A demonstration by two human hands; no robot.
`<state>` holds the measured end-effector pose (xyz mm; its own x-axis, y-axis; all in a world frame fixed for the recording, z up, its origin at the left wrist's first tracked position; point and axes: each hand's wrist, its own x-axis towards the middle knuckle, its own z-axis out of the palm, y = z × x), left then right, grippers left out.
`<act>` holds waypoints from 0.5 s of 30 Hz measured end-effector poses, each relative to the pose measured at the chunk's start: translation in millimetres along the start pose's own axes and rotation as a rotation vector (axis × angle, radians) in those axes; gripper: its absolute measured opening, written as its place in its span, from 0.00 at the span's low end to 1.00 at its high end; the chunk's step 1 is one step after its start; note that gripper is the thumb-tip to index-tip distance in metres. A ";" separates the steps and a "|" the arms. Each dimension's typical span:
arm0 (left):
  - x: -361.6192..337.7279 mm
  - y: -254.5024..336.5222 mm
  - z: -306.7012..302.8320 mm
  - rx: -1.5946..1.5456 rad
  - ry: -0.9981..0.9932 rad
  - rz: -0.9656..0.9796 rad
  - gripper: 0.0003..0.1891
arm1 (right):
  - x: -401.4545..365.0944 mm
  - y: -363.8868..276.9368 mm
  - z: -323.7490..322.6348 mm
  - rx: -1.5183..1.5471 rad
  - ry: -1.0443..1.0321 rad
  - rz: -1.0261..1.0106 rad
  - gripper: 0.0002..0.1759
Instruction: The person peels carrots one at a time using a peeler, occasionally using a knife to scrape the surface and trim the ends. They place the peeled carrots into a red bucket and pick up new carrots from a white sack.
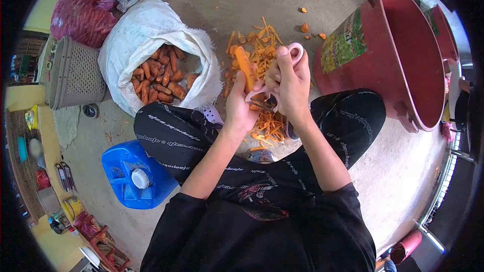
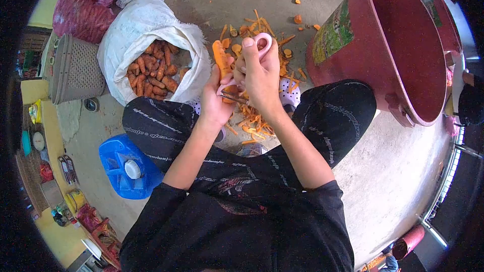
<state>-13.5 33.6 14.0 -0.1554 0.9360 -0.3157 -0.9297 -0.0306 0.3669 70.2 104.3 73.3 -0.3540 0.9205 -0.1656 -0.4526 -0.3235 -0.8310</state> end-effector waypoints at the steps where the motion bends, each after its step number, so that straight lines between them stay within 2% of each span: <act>1: -0.9 -1.7 3.8 0.029 0.062 -0.005 0.19 | 2.1 -0.4 -1.0 -0.004 0.008 -0.001 0.10; 3: -5.6 -6.5 16.6 0.104 0.145 -0.027 0.18 | 9.5 -1.0 -2.0 -0.008 0.021 -0.004 0.10; 6: -11.7 -14.3 20.1 0.212 0.158 -0.055 0.16 | 29.6 -7.1 -8.7 0.044 -0.035 0.148 0.10; 8: -3.4 -18.6 1.4 0.226 0.081 -0.040 0.16 | 35.3 -8.3 -10.6 -0.033 -0.064 0.084 0.11; 9: -6.8 -20.4 10.7 0.303 0.144 0.049 0.16 | 46.2 -4.2 -15.1 -0.026 -0.081 0.076 0.12; 12: -8.4 -18.0 -6.5 0.280 0.027 -0.092 0.17 | 90.8 3.7 -19.2 -0.012 -0.070 0.025 0.14; 13: -10.3 -21.1 -1.9 0.318 0.095 -0.088 0.20 | 110.0 10.5 -26.8 -0.024 -0.082 -0.001 0.14; 15: -11.6 -15.6 0.8 0.436 0.071 -0.117 0.19 | 140.7 19.0 -33.6 -0.134 -0.052 -0.081 0.14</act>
<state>3.0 23.5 12.7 -0.0943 0.8977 -0.4303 -0.7173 0.2385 0.6546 39.3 235.0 16.4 -0.3643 0.9286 -0.0706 -0.3692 -0.2136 -0.9045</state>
